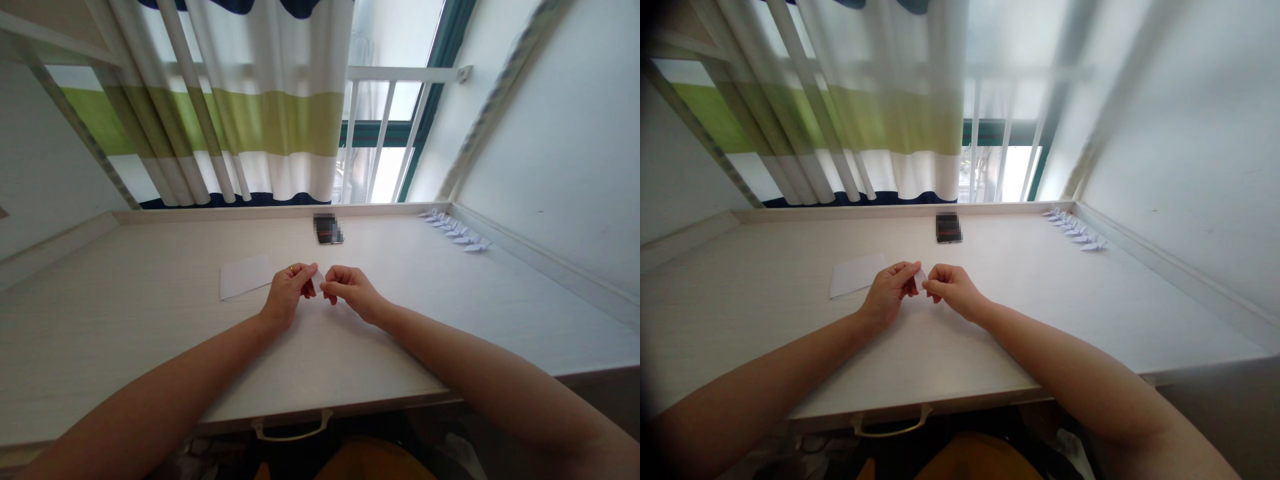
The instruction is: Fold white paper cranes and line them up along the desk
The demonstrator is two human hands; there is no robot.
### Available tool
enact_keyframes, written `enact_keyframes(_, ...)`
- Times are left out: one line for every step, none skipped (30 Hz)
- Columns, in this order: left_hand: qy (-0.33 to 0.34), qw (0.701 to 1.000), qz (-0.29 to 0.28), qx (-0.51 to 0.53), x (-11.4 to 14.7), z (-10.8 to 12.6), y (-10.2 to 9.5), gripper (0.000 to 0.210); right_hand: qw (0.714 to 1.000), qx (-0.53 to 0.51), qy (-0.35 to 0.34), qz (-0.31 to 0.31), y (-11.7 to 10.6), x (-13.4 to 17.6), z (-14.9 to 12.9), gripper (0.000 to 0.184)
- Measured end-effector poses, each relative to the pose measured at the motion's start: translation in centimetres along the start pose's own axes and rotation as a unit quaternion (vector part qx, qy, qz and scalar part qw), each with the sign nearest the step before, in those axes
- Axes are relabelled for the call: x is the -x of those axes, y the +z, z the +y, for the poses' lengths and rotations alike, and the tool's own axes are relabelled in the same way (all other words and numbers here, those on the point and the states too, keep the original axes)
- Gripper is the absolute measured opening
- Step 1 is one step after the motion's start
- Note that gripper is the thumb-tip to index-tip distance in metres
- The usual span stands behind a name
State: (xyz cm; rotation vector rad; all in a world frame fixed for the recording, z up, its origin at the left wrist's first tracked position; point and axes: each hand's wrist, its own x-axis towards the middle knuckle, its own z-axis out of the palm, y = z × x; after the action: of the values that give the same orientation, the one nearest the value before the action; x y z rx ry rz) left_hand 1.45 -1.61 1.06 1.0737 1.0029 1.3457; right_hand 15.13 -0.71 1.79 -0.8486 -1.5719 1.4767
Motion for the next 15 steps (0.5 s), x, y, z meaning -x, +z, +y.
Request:
enact_keyframes(0.005, 1.000, 0.003, -0.002, -0.01, -0.04, 0.01, 0.026, 1.000, 0.002, 0.001, -0.002, 0.03, 0.00, 0.00, 0.015)
enact_keyframes(0.012, 1.000, 0.008, -0.004, -0.02, -0.08, 0.02, 0.027, 1.000, 0.003, 0.003, -0.005, 0.06, 0.00, 0.00, 0.015)
enact_keyframes(0.018, 1.000, 0.013, -0.006, -0.02, -0.13, 0.02, 0.027, 1.000, 0.003, 0.005, -0.007, 0.10, 0.00, 0.01, 0.015)
enact_keyframes(0.022, 1.000, 0.017, -0.008, -0.03, -0.18, 0.02, 0.028, 1.000, 0.003, 0.007, -0.010, 0.14, -0.01, 0.03, 0.015)
enact_keyframes(0.024, 0.999, 0.021, -0.009, -0.03, -0.22, 0.02, 0.028, 1.000, 0.002, 0.009, -0.012, 0.17, -0.01, 0.05, 0.015)
enact_keyframes(0.024, 0.999, 0.024, -0.010, -0.04, -0.25, 0.01, 0.029, 1.000, 0.001, 0.010, -0.014, 0.20, -0.01, 0.07, 0.015)
enact_keyframes(0.022, 0.999, 0.024, -0.011, -0.04, -0.28, -0.01, 0.030, 1.000, 0.000, 0.010, -0.015, 0.21, 0.00, 0.09, 0.015)
enact_keyframes(0.019, 0.999, 0.023, -0.011, -0.05, -0.29, -0.02, 0.030, 1.000, -0.001, 0.010, -0.015, 0.22, 0.01, 0.10, 0.015)
enact_keyframes(0.017, 1.000, 0.020, -0.010, -0.05, -0.29, -0.04, 0.031, 1.000, -0.003, 0.010, -0.016, 0.22, 0.03, 0.10, 0.015)
enact_keyframes(0.016, 1.000, 0.018, -0.009, -0.05, -0.27, -0.05, 0.032, 1.000, -0.004, 0.009, -0.017, 0.21, 0.05, 0.10, 0.015)
enact_keyframes(0.015, 1.000, 0.015, -0.008, -0.06, -0.22, -0.07, 0.033, 1.000, -0.004, 0.008, -0.016, 0.19, 0.08, 0.08, 0.015)
enact_keyframes(0.016, 1.000, 0.012, -0.007, -0.06, -0.16, -0.08, 0.034, 1.000, -0.004, 0.006, -0.015, 0.17, 0.11, 0.07, 0.015)
enact_keyframes(0.016, 1.000, 0.008, -0.005, -0.07, -0.08, -0.10, 0.035, 1.000, -0.003, 0.003, -0.011, 0.13, 0.13, 0.07, 0.015)
enact_keyframes(0.014, 1.000, 0.006, 0.000, -0.07, 0.01, -0.11, 0.036, 1.000, -0.001, -0.001, -0.005, 0.09, 0.14, 0.08, 0.016)
enact_keyframes(0.010, 1.000, 0.004, 0.008, -0.07, 0.10, -0.11, 0.036, 1.000, 0.003, -0.007, 0.004, 0.03, 0.14, 0.12, 0.017)
